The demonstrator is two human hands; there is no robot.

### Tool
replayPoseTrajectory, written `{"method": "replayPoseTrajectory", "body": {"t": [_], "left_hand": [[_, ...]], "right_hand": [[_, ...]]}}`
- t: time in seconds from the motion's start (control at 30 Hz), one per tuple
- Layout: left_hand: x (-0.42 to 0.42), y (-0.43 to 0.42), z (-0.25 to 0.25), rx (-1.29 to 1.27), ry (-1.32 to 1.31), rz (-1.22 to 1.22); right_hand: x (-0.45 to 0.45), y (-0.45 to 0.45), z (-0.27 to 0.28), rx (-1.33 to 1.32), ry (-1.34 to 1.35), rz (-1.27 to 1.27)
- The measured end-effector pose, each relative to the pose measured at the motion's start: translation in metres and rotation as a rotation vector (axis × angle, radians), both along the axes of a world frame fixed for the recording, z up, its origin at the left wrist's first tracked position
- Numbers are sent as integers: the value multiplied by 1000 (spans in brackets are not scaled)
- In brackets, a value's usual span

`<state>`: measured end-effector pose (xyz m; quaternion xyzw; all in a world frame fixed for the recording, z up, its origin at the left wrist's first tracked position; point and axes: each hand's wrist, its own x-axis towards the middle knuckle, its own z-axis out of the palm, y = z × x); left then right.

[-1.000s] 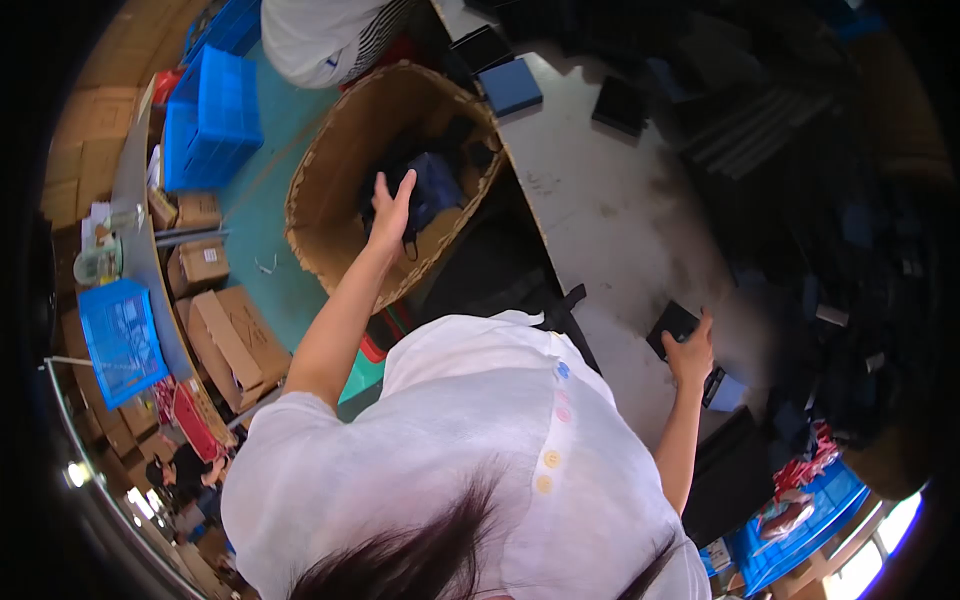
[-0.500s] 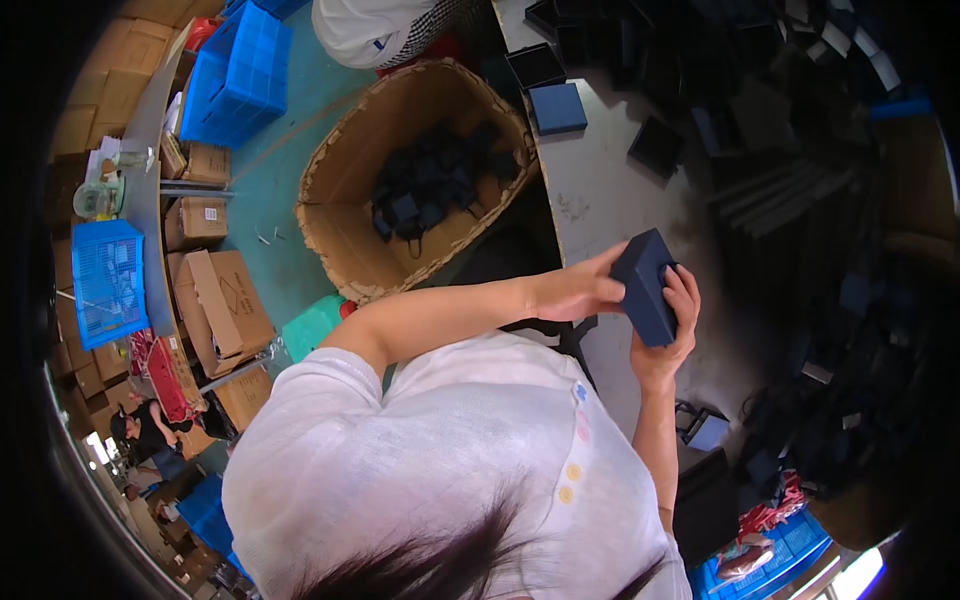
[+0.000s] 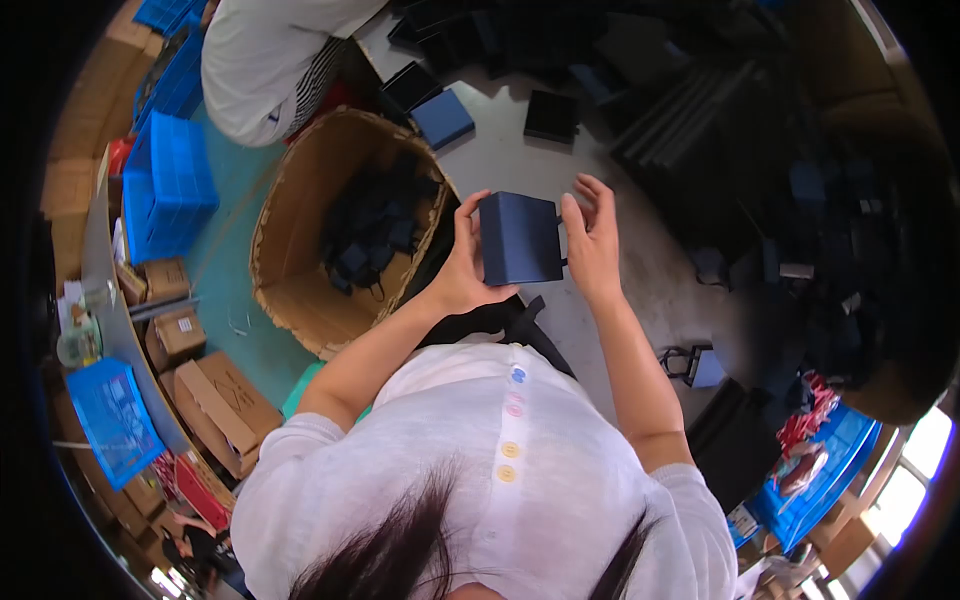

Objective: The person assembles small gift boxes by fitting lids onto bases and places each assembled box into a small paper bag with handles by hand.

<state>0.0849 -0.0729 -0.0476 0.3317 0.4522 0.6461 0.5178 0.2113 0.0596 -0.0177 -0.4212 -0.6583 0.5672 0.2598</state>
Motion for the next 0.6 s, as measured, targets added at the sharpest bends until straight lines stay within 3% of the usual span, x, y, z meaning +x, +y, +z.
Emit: {"method": "replayPoseTrajectory", "body": {"t": [0.03,0.1,0.17,0.23,0.27,0.3,0.37,0.53,0.6], "left_hand": [[0,1,5,40,49,55],[-4,3,5,82,92,101],[-8,6,-6,87,-745,-64],[-14,13,-6,41,-832,-20],[-19,14,-5,-106,-989,-64],[-21,16,-2,-257,-1142,-108],[-18,20,-2,-306,-1129,-99],[-9,27,-19,-488,-985,-116],[-4,29,-23,-478,-911,-129]], "right_hand": [[1,4,2,3,0,-20],[2,11,7,-622,130,-194],[13,21,-5,-673,174,-221],[23,26,-14,-314,-65,0],[30,29,-25,-100,-40,9],[29,27,-20,-107,-44,3],[26,26,-5,158,74,165],[7,16,20,304,46,446],[-2,11,21,618,-47,524]]}}
